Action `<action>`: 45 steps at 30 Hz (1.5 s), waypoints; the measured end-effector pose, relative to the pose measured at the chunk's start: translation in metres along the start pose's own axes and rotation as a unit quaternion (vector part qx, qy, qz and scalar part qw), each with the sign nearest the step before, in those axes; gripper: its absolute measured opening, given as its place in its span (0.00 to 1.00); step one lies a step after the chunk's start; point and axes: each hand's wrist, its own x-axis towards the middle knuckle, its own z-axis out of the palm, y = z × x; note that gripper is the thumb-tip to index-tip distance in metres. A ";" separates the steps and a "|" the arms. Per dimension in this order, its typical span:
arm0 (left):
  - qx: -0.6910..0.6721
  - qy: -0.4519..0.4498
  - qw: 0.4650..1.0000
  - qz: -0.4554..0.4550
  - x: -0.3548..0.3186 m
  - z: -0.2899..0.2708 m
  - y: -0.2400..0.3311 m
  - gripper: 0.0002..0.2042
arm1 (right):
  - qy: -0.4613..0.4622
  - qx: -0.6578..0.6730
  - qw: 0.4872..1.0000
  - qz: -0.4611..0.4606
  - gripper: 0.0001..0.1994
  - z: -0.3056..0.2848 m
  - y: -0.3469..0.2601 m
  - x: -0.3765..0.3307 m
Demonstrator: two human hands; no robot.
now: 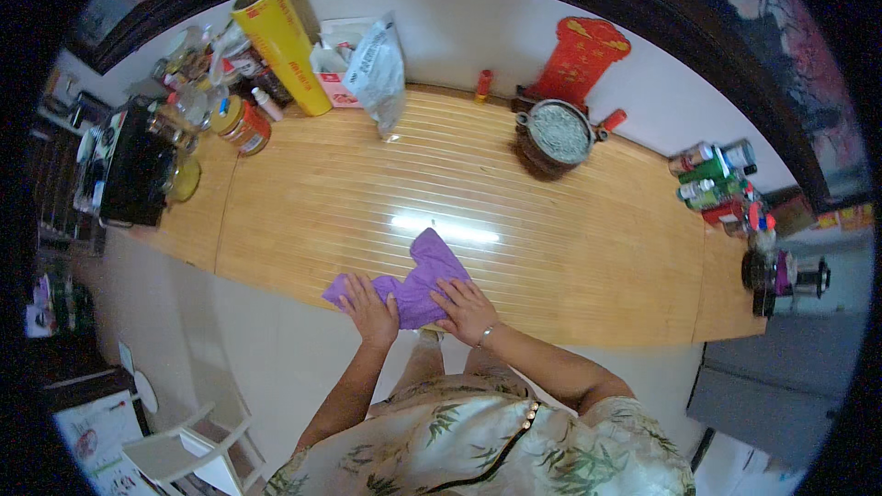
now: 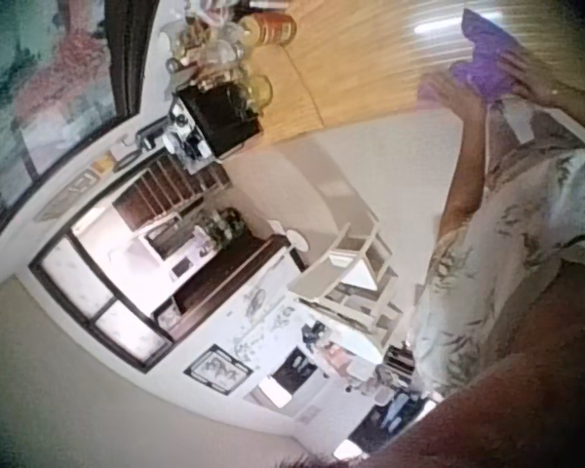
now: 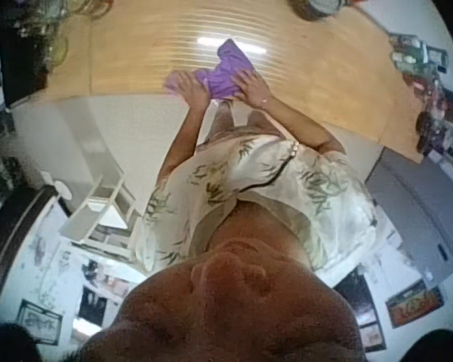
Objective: The person wipes a wooden countertop with a purple cloth, moving around a blender and various bottles. The person systematically cleans the surface by wiping different sections of the countertop.
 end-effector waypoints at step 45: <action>0.033 -0.016 0.965 0.261 0.086 0.048 0.141 0.31 | 0.179 0.031 0.970 0.163 0.38 -0.033 0.130 0.044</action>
